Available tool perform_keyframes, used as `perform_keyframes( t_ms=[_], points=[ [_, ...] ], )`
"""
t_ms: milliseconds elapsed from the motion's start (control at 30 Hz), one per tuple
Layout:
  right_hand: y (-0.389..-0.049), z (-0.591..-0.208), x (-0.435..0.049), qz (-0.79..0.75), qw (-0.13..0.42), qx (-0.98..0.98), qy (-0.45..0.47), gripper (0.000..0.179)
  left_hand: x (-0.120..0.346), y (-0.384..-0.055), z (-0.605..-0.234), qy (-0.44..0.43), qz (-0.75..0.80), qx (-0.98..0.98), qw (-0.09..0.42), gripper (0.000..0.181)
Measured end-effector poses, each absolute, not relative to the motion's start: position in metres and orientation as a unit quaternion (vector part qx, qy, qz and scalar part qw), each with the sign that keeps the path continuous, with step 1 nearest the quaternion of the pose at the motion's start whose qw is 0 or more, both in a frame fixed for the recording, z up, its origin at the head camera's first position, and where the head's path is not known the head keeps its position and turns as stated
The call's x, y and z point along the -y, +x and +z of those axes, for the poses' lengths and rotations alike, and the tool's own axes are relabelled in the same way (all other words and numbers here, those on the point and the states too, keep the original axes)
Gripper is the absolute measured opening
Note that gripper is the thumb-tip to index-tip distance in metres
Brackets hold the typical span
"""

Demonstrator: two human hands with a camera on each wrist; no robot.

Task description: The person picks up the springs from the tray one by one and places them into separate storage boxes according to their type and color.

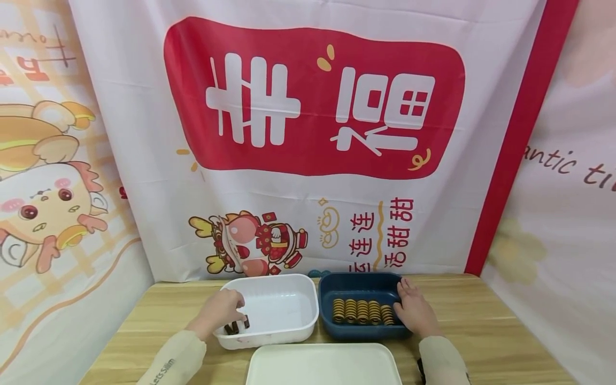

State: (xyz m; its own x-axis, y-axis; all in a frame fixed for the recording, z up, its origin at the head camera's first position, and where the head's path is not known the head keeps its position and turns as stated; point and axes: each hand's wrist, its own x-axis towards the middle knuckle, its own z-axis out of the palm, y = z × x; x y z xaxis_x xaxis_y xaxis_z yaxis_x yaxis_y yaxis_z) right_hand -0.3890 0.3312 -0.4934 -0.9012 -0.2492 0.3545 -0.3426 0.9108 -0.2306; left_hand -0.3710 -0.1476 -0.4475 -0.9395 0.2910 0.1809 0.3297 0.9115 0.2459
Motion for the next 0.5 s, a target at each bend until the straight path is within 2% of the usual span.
perform_keyframes(
  t_ms=[267,433,500],
  points=[
    [-0.387,-0.495,-0.334,0.148,0.158,0.965,0.146,0.052,0.130,-0.339,-0.418,-0.187,-0.157,0.967,0.073,0.021],
    [-0.386,-0.497,-0.334,0.145,0.158,0.966,0.145,0.051,0.117,-0.306,-0.406,-0.257,-0.159,0.950,0.083,0.019],
    [-0.386,-0.498,-0.333,0.145,0.157,0.966,0.147,0.051,0.113,-0.290,-0.402,-0.285,-0.171,0.941,0.069,0.018]
  ],
)
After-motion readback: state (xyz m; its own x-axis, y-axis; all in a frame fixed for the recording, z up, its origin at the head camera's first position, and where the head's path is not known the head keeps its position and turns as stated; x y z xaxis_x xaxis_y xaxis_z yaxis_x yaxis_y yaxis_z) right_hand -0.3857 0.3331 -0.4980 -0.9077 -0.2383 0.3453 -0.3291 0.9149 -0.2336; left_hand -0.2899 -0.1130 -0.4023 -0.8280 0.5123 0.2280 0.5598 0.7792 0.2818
